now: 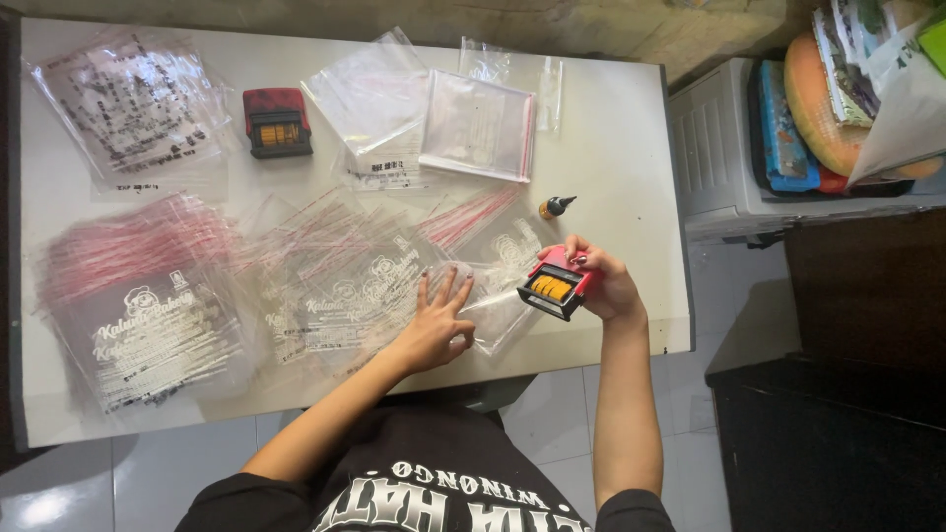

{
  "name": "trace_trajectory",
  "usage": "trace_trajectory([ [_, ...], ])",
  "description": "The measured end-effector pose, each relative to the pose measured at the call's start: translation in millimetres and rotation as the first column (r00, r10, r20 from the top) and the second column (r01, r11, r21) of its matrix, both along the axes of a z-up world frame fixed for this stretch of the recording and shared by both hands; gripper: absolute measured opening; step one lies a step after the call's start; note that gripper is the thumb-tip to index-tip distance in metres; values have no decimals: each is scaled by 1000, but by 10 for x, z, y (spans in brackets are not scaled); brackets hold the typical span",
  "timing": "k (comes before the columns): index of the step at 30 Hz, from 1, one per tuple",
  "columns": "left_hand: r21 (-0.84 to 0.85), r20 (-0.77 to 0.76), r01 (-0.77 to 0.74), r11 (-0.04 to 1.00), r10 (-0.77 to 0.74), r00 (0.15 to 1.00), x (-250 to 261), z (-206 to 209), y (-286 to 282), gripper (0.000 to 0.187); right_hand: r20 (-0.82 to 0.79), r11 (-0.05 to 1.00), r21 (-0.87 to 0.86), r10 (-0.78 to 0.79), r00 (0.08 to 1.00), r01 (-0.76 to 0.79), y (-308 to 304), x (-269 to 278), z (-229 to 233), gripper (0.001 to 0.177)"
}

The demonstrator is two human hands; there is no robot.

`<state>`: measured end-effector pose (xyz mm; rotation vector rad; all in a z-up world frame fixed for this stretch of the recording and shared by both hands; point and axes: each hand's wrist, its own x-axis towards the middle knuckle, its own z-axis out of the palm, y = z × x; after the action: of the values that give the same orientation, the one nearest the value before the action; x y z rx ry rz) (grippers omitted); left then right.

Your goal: Refilling a stamp with ink and stamping logos or information onto multiple clear plastic bags.

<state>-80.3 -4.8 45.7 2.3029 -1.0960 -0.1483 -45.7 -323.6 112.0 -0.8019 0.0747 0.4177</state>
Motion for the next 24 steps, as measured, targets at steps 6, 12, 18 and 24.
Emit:
trace_trajectory([
  [6, 105, -69, -13, 994, 21, 997, 29, -212, -48, 11, -34, 1000, -20, 4, 999, -4, 122, 48, -30, 15],
  [12, 87, -65, 15, 996, -9, 998, 52, -190, -71, 11, -125, 986, 136, -77, 989, 94, 385, 190, -162, 17],
  [18, -329, -229, -99, 939, 22, 973, 57, 287, 187, 11, -164, 934, 29, -347, 924, 356, 205, 278, -460, 17],
  [24, -496, -842, -711, 499, -79, 533, 186, 321, 585, 18, -64, 863, -89, -504, 861, 498, 355, 81, 21, 13],
])
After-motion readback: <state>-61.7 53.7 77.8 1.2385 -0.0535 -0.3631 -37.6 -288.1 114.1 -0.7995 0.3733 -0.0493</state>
